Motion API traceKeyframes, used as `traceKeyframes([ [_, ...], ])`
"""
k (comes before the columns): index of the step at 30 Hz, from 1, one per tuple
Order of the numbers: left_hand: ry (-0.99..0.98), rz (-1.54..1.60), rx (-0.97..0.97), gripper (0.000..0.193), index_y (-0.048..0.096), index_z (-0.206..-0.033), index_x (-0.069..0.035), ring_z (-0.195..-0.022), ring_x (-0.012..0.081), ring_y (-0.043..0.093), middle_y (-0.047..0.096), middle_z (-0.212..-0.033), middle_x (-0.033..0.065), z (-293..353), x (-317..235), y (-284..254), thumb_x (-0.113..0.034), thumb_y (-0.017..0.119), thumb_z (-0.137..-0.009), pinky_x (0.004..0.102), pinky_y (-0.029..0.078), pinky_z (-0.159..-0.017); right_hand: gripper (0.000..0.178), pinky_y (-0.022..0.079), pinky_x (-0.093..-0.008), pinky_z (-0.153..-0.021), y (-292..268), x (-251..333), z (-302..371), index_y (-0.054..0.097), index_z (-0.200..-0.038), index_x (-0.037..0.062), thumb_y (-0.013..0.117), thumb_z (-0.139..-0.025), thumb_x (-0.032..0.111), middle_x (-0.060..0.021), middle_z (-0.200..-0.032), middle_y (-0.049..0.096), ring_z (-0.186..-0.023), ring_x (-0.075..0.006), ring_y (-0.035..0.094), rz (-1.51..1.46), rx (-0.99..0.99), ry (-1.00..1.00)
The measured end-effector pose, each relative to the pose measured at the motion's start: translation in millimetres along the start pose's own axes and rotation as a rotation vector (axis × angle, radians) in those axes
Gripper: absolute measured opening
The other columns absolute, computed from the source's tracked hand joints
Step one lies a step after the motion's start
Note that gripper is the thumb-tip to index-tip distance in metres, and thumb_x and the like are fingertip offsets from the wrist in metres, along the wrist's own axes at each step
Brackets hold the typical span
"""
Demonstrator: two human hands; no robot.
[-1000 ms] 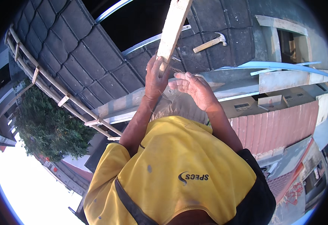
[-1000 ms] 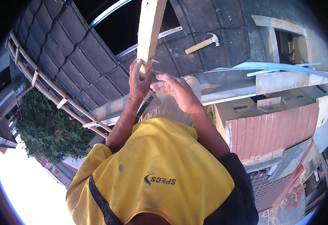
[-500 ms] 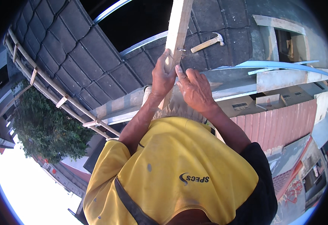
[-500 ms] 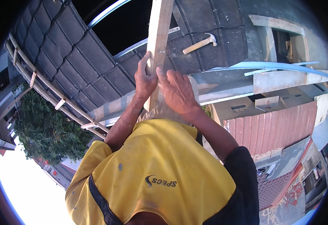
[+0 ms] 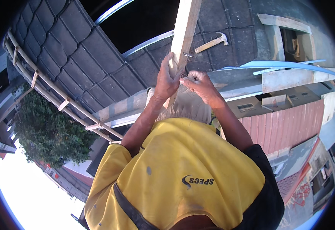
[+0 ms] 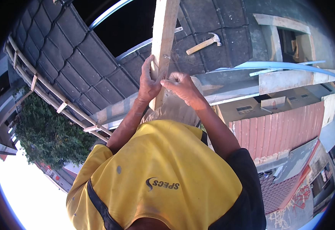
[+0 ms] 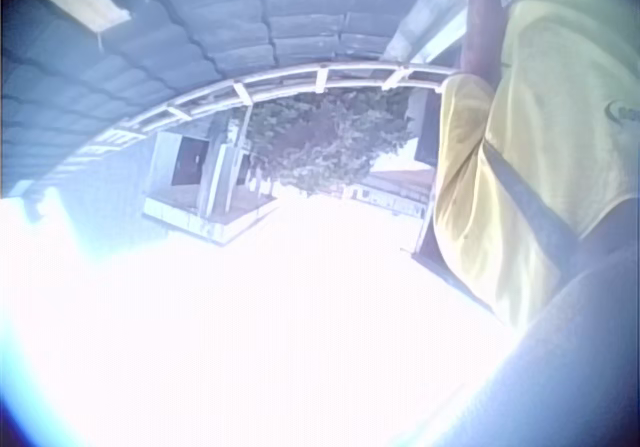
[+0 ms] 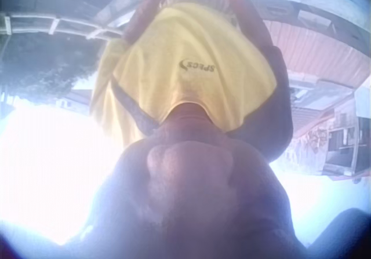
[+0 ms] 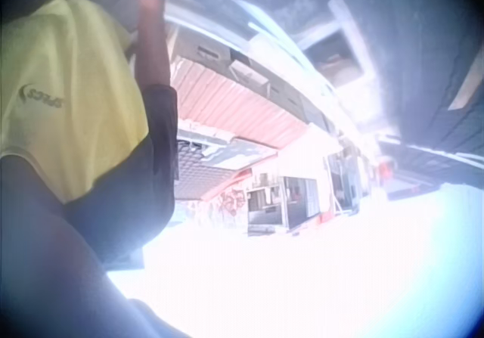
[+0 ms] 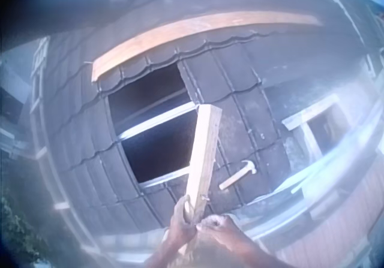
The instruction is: The person hammers wooden blocks and bamboo poles onto a tiled roof and uses wire to secure the structure.
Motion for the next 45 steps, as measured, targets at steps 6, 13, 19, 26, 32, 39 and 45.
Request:
traceKeyframes([
  [6,-0.099,0.007,-0.021,0.066,0.039,-0.142,-0.002,-0.117,0.0347,0.059,0.055,-0.129,0.0253,10.8,8.6,-6.3,-0.008,0.073,-0.085,0.0416,0.049,-0.098,0.009,0.034,-0.0418,-0.085,-10.2,67.8,34.1,0.059,-0.074,0.0118,0.067,-0.077,0.010,-0.0040,-0.100,0.063,-0.085,-0.0222,0.058,1.103,-0.528,-0.627],
  [13,-0.152,0.088,-0.114,0.066,0.035,-0.144,0.002,-0.110,0.0277,0.061,0.056,-0.125,0.0230,3.4,8.2,-1.5,-0.008,0.069,-0.087,0.0391,0.050,-0.094,0.024,0.040,-0.0398,-0.086,20.9,57.8,40.7,0.056,-0.103,0.0096,0.069,-0.083,0.011,-0.0129,-0.118,0.062,-0.109,-0.0288,0.061,0.962,-0.460,-0.485],
  [19,-0.195,0.592,-0.032,0.073,0.022,-0.149,-0.003,-0.122,0.0299,0.052,0.049,-0.132,0.0253,10.1,21.6,-3.4,-0.004,0.061,-0.086,0.0422,0.044,-0.103,0.040,0.047,-0.0320,-0.076,8.0,6.9,16.8,0.057,-0.122,0.0039,0.056,-0.100,0.037,-0.0116,-0.111,0.067,-0.097,-0.0209,0.066,-0.804,0.168,0.112],
  [26,-0.212,0.752,0.108,0.071,0.018,-0.147,-0.008,-0.123,0.0286,0.051,0.049,-0.135,0.0263,10.6,-2.6,-2.4,-0.013,0.062,-0.092,0.0425,0.042,-0.106,0.024,0.045,-0.0286,-0.070,21.1,-23.2,0.2,0.068,-0.106,0.0021,0.069,-0.092,0.022,-0.0030,-0.093,0.067,-0.082,-0.0139,0.061,-0.528,0.184,0.201],
  [32,-0.147,0.738,0.158,0.071,0.015,-0.148,-0.009,-0.124,0.0285,0.051,0.049,-0.135,0.0257,17.3,-5.3,-6.2,-0.009,0.060,-0.093,0.0424,0.041,-0.107,0.020,0.045,-0.0267,-0.066,9.9,17.8,2.9,0.069,-0.103,0.0004,0.069,-0.090,0.016,0.0002,-0.079,0.062,-0.073,-0.0122,0.057,-0.062,0.088,0.126],
  [39,-0.202,0.455,-0.017,0.063,0.028,-0.140,-0.007,-0.106,0.0213,0.061,0.060,-0.118,0.0203,17.1,10.9,-2.8,-0.002,0.067,-0.090,0.0338,0.050,-0.091,0.018,0.051,-0.0368,-0.070,4.9,97.5,39.8,0.066,-0.102,-0.0036,0.068,-0.089,0.009,-0.0099,-0.085,0.065,-0.080,-0.0294,0.067,0.615,-0.355,-0.517],
  [45,-0.214,0.444,-0.071,0.067,0.030,-0.138,-0.005,-0.106,0.0222,0.061,0.062,-0.116,0.0203,21.9,5.4,0.5,-0.004,0.074,-0.087,0.0346,0.050,-0.090,0.019,0.054,-0.0412,-0.069,43.2,78.3,73.0,0.057,-0.107,0.0001,0.061,-0.089,0.004,-0.0160,-0.105,0.060,-0.078,-0.0336,0.067,0.710,-0.348,-0.646],
])
Point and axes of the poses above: each hand's wrist, its own z-axis away from the middle knuckle, its own y-axis out of the palm, x = y × z, the point moved 10 cm from there along -z, towards the middle knuckle
